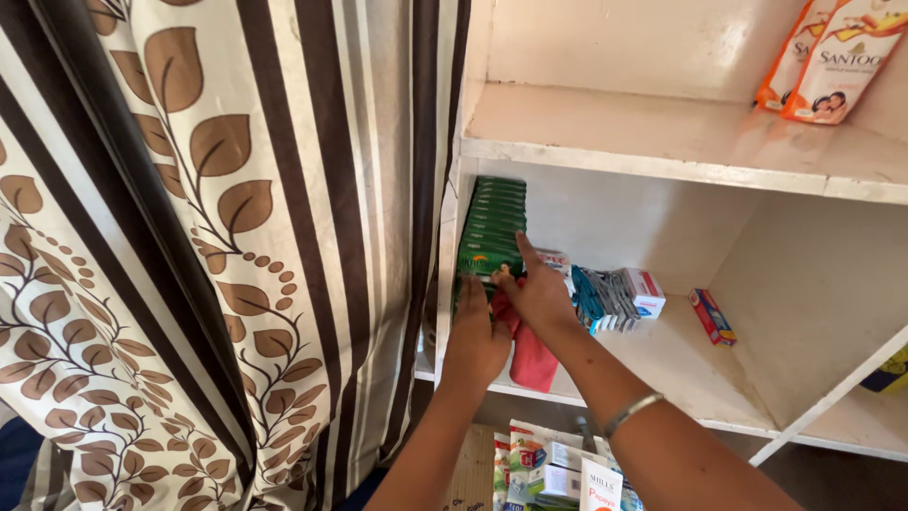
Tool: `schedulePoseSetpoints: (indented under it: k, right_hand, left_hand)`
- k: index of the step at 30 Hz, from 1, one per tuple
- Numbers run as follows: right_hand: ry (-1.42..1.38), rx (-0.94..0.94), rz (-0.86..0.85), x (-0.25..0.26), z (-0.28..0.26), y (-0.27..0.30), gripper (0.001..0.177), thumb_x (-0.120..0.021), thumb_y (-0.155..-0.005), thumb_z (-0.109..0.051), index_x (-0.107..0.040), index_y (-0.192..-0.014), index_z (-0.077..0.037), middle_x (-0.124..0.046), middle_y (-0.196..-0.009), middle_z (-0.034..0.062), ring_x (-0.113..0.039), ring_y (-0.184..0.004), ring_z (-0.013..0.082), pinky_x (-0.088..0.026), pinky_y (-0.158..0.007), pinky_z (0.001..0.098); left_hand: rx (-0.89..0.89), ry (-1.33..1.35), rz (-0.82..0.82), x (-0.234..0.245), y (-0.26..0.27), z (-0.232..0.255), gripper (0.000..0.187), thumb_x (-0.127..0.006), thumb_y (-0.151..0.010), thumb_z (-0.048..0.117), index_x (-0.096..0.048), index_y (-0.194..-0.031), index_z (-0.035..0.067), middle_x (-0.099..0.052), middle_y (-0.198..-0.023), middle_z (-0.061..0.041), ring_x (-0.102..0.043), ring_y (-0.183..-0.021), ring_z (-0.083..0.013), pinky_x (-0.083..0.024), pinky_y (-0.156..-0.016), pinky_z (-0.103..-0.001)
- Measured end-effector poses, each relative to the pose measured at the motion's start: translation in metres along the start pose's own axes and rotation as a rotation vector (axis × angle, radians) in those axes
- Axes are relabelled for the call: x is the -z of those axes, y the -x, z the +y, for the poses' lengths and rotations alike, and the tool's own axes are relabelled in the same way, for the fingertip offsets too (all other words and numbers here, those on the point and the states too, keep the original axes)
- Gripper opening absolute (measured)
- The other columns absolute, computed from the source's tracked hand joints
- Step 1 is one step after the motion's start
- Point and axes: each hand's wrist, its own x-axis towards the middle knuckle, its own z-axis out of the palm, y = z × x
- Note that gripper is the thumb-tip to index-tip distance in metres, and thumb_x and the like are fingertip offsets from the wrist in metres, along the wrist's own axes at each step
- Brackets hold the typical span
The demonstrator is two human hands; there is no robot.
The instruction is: The person wipes a shelf with a red cloth and then wipes and places multiple packaged items onto the shelf. They handle orange pouches, green boxes, and white boxes, arranging them in neat stacks.
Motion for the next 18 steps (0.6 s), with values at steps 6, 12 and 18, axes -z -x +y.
schedulePoseSetpoints:
  k: [6,12,18]
  right_hand:
    - [-0.016,0.17,0.043,0.005,0.006,0.001,0.103,-0.08,-0.077,-0.026,-0.024,-0.158,0.006,-0.068,-0.103,0.0329,-0.067,-0.091,0.0491,-0.054,-0.076,0.0492]
    - [-0.277,-0.179,0.049,0.028,0.022,0.038,0.1,-0.084,-0.077,-0.036,-0.034,-0.145,0.018,-0.079,-0.091,0.0222,-0.077,-0.086,0.0237,-0.058,-0.078,0.0328]
    - [-0.805,-0.508,0.24,0.049,0.058,0.113,0.052,-0.078,-0.089,-0.026,-0.063,-0.126,0.007,-0.073,-0.096,0.0127,-0.069,-0.084,0.0198,-0.056,-0.071,0.0318]
  left_hand:
    - [0.015,-0.027,-0.056,-0.012,-0.001,-0.016,0.074,-0.054,-0.081,0.003,-0.031,-0.149,-0.016,-0.027,-0.155,-0.041,-0.031,-0.145,-0.0509,-0.033,-0.119,-0.045]
    - [0.075,-0.003,-0.087,0.007,0.03,-0.005,0.07,-0.056,-0.083,0.008,-0.038,-0.147,-0.013,-0.035,-0.155,-0.036,-0.036,-0.145,-0.0465,-0.034,-0.118,-0.045]
    - [0.263,0.011,-0.306,-0.001,0.099,0.009,0.06,-0.06,-0.084,0.013,-0.048,-0.14,-0.005,-0.036,-0.159,-0.027,-0.048,-0.136,-0.0428,-0.043,-0.11,-0.043]
